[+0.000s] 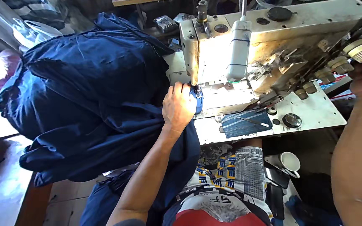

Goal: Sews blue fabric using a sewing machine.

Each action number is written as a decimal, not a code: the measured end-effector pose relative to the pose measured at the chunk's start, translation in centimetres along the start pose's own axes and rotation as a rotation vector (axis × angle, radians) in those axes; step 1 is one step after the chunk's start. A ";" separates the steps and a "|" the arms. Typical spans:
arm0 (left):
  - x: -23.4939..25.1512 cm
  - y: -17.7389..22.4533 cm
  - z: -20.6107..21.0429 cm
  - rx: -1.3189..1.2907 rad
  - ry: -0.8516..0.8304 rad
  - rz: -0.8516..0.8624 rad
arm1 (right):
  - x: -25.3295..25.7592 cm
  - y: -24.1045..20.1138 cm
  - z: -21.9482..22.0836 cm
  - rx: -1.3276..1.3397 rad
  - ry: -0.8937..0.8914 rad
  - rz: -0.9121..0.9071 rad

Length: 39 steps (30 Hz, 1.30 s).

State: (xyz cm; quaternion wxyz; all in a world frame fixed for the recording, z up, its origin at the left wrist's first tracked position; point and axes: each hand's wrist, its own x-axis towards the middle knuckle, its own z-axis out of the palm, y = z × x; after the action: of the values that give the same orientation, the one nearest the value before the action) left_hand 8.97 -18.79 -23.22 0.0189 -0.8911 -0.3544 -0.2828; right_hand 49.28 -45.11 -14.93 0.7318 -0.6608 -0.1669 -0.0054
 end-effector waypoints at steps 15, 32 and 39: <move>-0.9 0.0 -0.6 -0.025 0.015 0.041 | 1.5 0.4 0.9 0.211 -0.373 -0.042; -1.0 0.2 -0.7 -0.030 0.011 0.039 | 0.7 0.6 1.4 0.266 -0.270 0.007; -1.1 0.0 -0.6 -0.027 0.011 0.044 | 3.3 2.1 -0.2 0.314 -0.371 0.018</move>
State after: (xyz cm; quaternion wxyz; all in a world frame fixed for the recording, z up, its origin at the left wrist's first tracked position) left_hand 8.02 -19.60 -23.32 0.0152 -0.8973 -0.3306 -0.2922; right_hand 52.96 -44.35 -16.18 0.7824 -0.5300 -0.2913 0.1488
